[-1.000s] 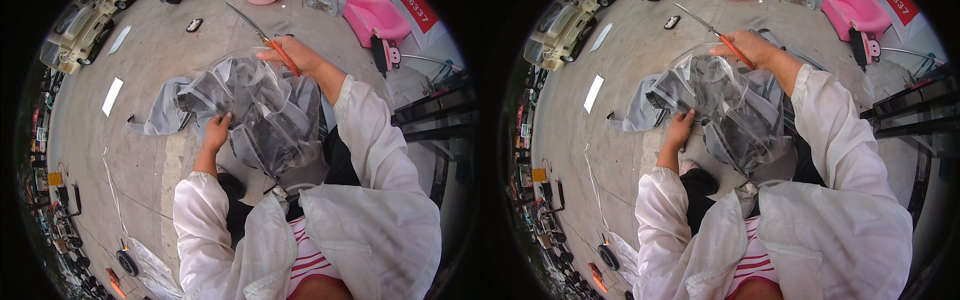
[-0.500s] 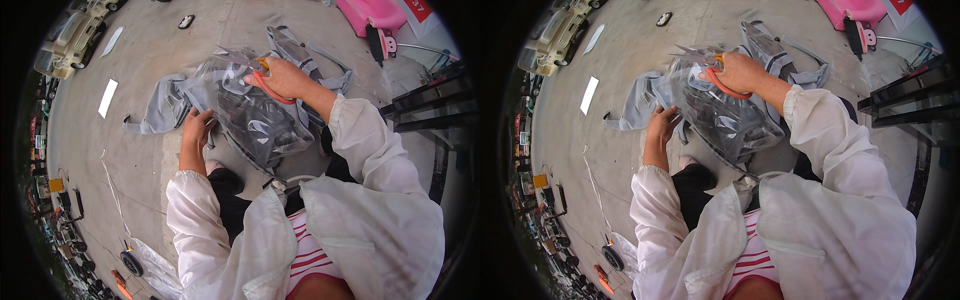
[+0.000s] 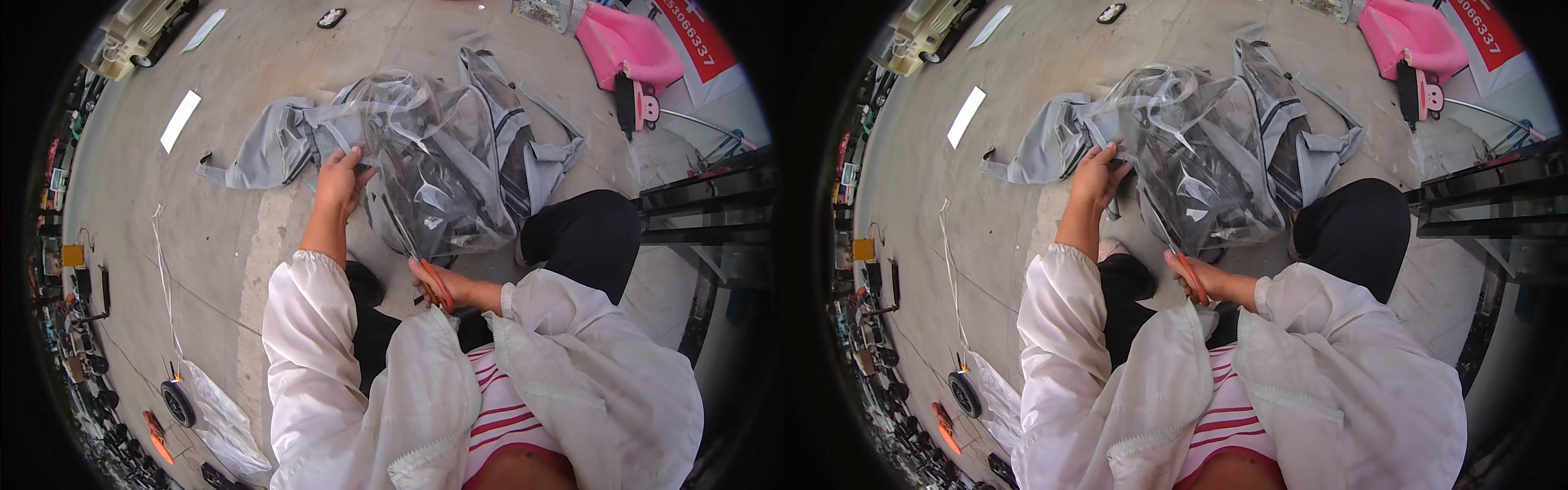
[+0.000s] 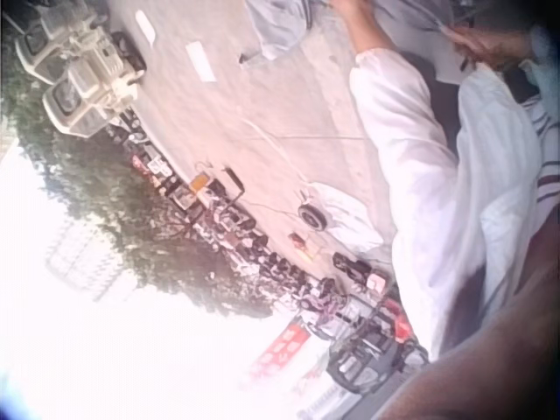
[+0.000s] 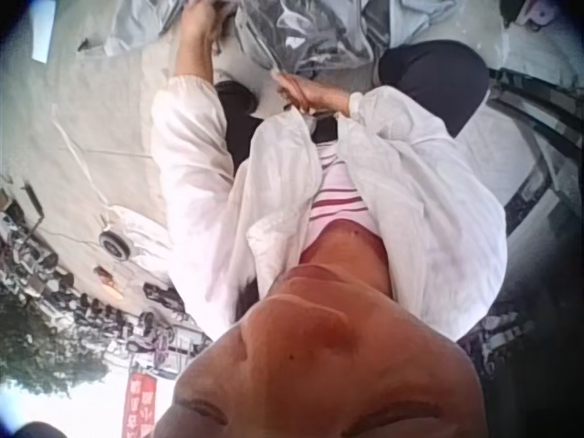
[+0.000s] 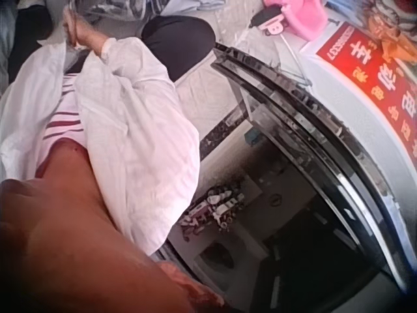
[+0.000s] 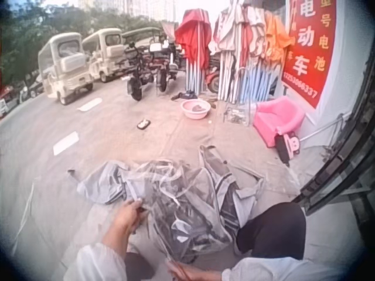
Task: The person uses scissors to cut a large piece of gray fabric laid out on the ground. They repeatedly reposition the fabric and cut along seams and edges, separating sections of the material.
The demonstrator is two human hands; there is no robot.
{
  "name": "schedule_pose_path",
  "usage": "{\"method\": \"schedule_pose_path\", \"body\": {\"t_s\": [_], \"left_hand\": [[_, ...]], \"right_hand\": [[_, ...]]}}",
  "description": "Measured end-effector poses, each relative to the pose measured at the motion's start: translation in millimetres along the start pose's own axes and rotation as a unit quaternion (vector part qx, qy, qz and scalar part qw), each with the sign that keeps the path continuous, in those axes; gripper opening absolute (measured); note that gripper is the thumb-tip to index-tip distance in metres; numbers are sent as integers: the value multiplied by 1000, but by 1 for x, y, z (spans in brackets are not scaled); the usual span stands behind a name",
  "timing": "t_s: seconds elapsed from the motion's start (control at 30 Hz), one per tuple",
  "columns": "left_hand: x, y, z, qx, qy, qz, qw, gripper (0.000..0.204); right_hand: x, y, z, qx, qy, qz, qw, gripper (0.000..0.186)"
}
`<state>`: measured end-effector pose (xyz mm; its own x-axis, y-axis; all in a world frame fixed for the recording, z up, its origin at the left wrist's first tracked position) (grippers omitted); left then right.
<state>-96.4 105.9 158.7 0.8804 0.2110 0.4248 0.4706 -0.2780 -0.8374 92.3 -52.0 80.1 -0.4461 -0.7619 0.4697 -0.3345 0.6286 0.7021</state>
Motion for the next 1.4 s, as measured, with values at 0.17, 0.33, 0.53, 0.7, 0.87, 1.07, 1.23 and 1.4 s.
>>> {"method": "schedule_pose_path", "body": {"t_s": [0.17,0.33,0.53,0.7,0.87,1.07,1.23,1.4], "left_hand": [[5,-4,0,3,14,-17,1000,22],[5,-7,0,13,17,-33,999,23],[14,-16,-2,39,34,-52,997,26],[31,-17,-6,40,90,-15,995,43],[38,2,-8,-31,142,118,982,61],[53,11,-3,-6,216,256,942,61],[67,10,-11,13,210,335,919,66],[64,16,-13,15,206,389,898,79]], "right_hand": [[-14,4,25,-36,-45,-11,998,63],[-34,40,15,-102,-161,-201,961,56],[-48,55,-3,-175,-263,-226,922,51],[-52,64,-22,-256,-319,-266,873,40],[-49,76,-37,-280,-297,-266,873,35],[-46,70,-42,-253,-273,-251,894,35],[-51,61,-43,-236,-262,-207,913,40],[-46,44,-28,-199,-186,-92,958,47]]}}
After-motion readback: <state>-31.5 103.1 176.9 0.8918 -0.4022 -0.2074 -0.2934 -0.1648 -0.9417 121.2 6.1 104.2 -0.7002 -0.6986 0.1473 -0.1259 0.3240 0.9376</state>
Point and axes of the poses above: each hand's wrist, its own z-axis towards the middle knuckle, its own x-axis out of the palm, y = z × x, the point moved 9 cm from there along z, towards the middle knuckle, and after that the axes turned 14 degrees about y, right-handed, at the moved point
